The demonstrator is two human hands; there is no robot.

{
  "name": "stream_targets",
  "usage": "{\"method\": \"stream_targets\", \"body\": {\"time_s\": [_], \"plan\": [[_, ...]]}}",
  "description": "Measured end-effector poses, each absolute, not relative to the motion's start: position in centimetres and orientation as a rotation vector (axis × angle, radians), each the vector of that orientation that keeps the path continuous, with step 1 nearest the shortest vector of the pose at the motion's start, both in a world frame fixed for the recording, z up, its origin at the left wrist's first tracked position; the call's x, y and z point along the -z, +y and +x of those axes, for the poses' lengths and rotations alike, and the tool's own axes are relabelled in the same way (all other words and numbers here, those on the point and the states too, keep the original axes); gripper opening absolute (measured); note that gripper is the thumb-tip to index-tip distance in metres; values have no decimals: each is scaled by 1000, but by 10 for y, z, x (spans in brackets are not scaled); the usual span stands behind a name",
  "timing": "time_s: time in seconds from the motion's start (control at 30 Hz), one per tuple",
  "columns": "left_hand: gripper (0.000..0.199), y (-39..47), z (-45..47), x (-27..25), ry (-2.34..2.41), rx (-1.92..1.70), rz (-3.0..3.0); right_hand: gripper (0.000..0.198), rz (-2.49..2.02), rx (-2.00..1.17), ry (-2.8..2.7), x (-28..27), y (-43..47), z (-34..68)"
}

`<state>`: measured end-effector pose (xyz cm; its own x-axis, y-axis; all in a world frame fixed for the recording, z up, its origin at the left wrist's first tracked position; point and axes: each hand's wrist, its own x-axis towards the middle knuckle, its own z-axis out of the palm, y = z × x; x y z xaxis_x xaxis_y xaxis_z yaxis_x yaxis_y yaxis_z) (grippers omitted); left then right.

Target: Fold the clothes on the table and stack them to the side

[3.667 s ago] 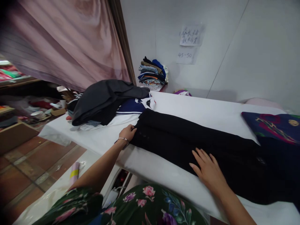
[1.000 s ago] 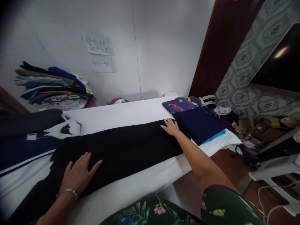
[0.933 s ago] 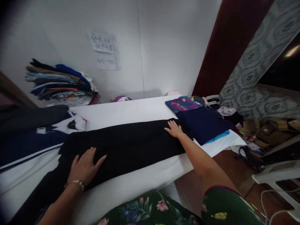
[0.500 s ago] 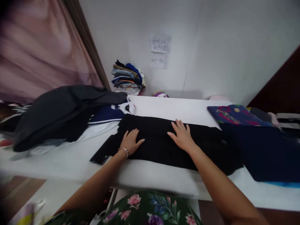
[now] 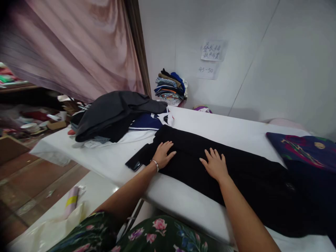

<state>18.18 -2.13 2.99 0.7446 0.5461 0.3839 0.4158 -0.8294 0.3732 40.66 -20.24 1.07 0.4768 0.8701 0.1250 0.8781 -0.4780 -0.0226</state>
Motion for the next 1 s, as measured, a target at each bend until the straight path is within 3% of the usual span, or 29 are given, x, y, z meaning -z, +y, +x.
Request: {"method": "stream_targets", "body": {"time_s": [0.23,0.43,0.67,0.87,1.0], "plan": [[29,13,157,-44,1168,-1077,2411,65,-2629,127,-1564,-13,-202,406],[34,17,150,-59,1282,-979,2447,63,-2646,121,-1560,-15,-203,405],[58,-26,177,-34,947,-372,2771,61,-2632,103,-1537,-16,-205,405],[59,-26,173,-31,963,-364,2768,59,-2635,74,-1530,-20,-206,403],[49,-14,168,-42,1050,-497,2701,59,-2633,54,-1540,-20,-205,402]]}}
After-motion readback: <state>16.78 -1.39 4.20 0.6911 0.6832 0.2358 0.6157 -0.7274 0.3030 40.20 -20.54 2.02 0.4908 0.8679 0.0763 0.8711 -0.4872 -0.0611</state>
